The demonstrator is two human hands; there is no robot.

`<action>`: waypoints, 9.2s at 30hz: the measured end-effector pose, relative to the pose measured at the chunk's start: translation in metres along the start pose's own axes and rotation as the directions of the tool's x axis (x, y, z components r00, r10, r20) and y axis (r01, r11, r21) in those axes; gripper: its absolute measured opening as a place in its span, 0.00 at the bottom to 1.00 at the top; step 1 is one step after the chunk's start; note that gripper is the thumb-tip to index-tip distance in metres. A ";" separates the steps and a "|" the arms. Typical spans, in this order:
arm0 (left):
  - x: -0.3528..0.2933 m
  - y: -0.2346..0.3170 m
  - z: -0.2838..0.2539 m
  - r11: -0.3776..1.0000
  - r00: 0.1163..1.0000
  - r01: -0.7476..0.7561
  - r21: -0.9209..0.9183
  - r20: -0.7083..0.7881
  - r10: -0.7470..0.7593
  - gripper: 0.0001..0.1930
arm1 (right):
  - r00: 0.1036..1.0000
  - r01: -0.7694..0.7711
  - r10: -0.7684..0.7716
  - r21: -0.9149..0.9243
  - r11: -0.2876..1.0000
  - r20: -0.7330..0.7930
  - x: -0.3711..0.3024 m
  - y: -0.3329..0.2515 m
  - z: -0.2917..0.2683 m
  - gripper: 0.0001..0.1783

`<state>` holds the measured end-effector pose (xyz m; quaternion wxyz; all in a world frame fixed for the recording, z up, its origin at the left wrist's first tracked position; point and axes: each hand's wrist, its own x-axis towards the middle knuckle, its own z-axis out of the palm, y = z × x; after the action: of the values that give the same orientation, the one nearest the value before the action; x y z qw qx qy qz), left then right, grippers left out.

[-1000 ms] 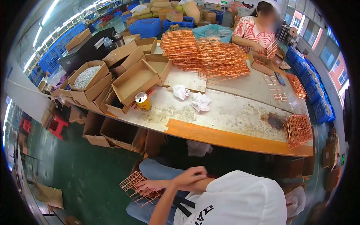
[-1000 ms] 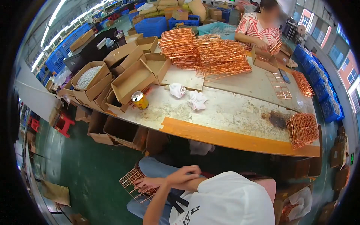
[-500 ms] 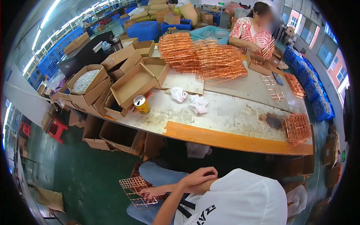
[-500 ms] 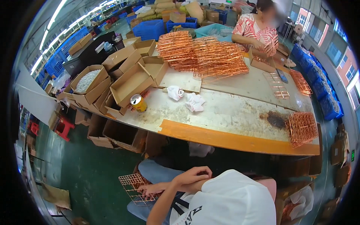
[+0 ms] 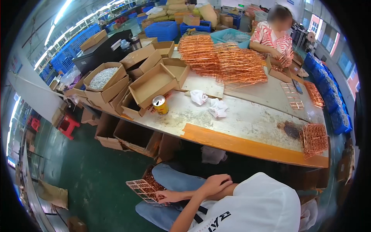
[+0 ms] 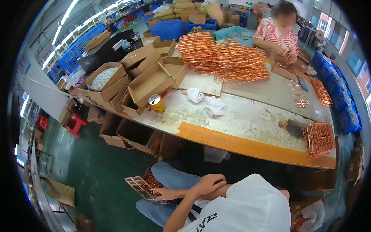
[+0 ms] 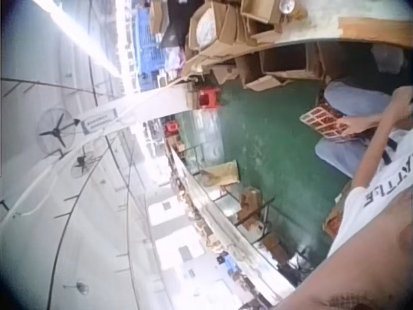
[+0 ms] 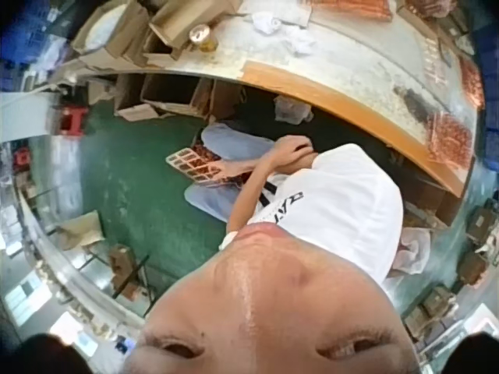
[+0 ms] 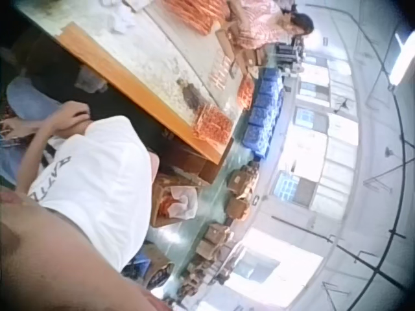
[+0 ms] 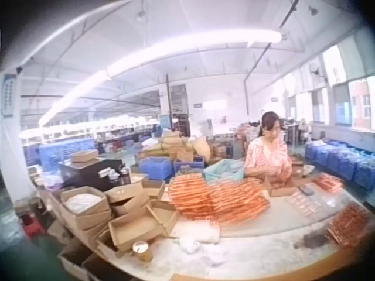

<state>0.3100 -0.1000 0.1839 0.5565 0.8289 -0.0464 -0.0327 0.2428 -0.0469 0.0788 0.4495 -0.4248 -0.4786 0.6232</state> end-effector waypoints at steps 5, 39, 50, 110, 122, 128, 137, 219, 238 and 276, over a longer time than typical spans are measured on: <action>0.019 0.031 0.023 0.983 0.988 -0.144 -0.110 -0.071 0.137 0.11 | 0.972 0.231 -0.231 -0.385 0.893 0.046 -0.012 -0.032 0.009 0.10; -0.218 0.032 -0.016 0.400 0.489 0.869 0.290 -0.386 -0.782 0.20 | 0.268 -0.894 -0.789 -0.449 0.011 -0.553 -0.219 -0.322 -0.566 0.26; -0.247 -0.033 -0.038 0.421 0.580 0.720 0.551 -0.145 -0.802 0.26 | 0.023 -0.986 -0.614 -0.118 0.115 -0.789 -0.470 -0.242 -0.319 0.32; -0.305 -0.169 0.024 0.724 -0.291 0.238 -0.647 -0.759 -0.583 0.37 | 0.990 -0.054 0.001 -0.368 0.928 -0.143 0.087 0.079 0.009 0.11; -0.291 -0.158 0.002 0.514 -0.224 -0.297 -0.805 -0.465 -0.857 0.37 | 0.992 -0.075 0.083 -0.083 0.994 0.097 0.101 0.081 -0.003 0.06; -0.309 -0.178 0.010 0.565 -0.148 -0.387 -0.728 -0.556 -0.818 0.31 | 0.944 -0.303 0.293 0.049 0.952 0.153 0.104 0.071 -0.002 0.08; -0.299 -0.221 0.022 0.727 -0.396 -0.145 -0.671 -0.634 -0.664 0.24 | 0.947 -0.300 0.286 0.085 0.950 0.149 0.095 0.071 0.001 0.08; -0.301 -0.212 0.005 0.630 -0.301 -0.360 -0.688 -0.554 -0.776 0.09 | 0.897 -0.440 0.430 0.131 0.888 0.100 0.120 0.092 -0.001 0.13; -0.310 -0.211 0.011 0.555 -0.247 -0.429 -0.712 -0.499 -0.831 0.12 | 0.771 -0.633 0.529 0.332 0.700 0.355 0.115 0.046 -0.008 0.16; -0.310 -0.196 0.013 0.603 -0.237 -0.296 -0.741 -0.554 -0.798 0.06 | 0.748 -0.661 0.604 0.222 0.717 0.276 0.119 0.083 -0.001 0.12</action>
<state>0.0088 -0.0029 -0.0012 0.6069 0.2433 0.6128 0.4438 0.2030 0.0571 -0.0145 0.2222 -0.4290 -0.2406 0.8419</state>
